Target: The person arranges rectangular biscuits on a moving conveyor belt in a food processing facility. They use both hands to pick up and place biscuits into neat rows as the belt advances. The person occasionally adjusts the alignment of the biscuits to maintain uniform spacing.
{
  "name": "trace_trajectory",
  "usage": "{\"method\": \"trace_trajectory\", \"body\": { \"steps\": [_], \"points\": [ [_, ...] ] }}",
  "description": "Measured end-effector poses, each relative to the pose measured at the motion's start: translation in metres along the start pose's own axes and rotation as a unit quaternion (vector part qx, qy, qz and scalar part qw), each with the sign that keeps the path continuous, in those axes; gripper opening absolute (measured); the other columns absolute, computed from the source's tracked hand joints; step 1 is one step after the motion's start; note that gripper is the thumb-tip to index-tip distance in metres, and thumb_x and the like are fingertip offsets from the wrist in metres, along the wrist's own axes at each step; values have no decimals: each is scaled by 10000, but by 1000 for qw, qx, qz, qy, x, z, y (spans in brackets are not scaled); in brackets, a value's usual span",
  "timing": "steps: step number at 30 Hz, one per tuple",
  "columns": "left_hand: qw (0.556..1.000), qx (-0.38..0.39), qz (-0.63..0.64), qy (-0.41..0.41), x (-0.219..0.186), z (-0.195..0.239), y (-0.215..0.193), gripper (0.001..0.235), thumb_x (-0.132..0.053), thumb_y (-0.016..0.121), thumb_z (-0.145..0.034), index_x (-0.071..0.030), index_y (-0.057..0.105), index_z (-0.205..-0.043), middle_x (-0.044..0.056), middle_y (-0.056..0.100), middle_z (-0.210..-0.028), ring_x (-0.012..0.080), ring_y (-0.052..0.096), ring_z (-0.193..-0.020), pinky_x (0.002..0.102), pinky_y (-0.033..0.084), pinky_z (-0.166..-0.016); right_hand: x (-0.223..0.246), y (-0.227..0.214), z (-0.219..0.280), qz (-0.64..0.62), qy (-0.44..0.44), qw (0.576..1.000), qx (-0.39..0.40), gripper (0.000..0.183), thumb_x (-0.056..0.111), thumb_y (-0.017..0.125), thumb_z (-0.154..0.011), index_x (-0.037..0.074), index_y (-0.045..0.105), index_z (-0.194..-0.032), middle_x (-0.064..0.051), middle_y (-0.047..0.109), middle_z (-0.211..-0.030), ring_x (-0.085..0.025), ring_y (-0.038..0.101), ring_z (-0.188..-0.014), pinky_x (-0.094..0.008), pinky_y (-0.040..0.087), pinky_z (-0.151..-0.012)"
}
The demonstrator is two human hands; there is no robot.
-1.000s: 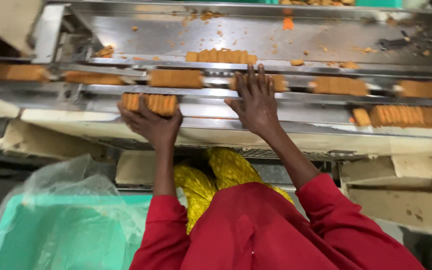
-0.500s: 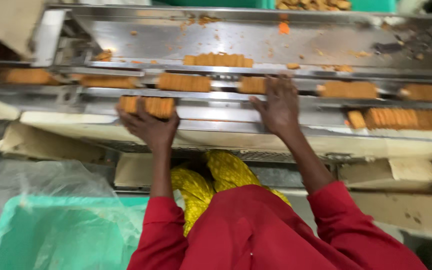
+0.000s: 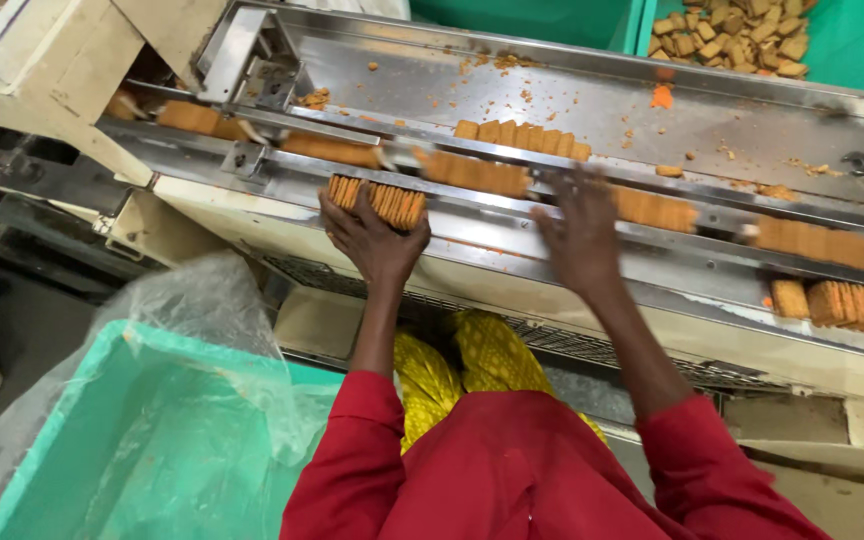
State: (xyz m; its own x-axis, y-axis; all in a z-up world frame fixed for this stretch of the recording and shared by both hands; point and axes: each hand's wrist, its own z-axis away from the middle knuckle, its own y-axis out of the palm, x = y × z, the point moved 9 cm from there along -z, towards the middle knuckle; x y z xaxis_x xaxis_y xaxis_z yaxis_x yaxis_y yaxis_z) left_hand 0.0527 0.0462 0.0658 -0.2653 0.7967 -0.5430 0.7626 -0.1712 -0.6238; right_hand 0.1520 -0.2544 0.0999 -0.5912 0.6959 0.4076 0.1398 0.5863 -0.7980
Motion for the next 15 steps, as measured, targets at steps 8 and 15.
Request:
{"method": "trace_trajectory", "body": {
  "steps": [8, 15],
  "points": [
    [1000, -17, 11, 4, -2, 0, -6, 1037, -579, 835, -712, -166, 361, -1536, 311, 101, -1635, 539, 153, -1510, 716, 224, -1170, 50, 45, -29, 132, -2, 990, 47, 844, 644, 494, -953, 61, 401, -1556, -344, 263, -1595, -508, 177, -1474, -678, 118, -1136],
    [1000, -13, -1, -5, -1, -1, -3, 997, -587, 835, -742, -159, 365, -1510, 309, 114, -1626, 538, 159, -1505, 714, 215, -1165, -27, -16, 4, 116, 141, 982, 44, 725, 590, 447, -1059, 25, 439, -1513, -325, 314, -1611, -518, 226, -1523, -662, 124, -1199]
  ]
}}
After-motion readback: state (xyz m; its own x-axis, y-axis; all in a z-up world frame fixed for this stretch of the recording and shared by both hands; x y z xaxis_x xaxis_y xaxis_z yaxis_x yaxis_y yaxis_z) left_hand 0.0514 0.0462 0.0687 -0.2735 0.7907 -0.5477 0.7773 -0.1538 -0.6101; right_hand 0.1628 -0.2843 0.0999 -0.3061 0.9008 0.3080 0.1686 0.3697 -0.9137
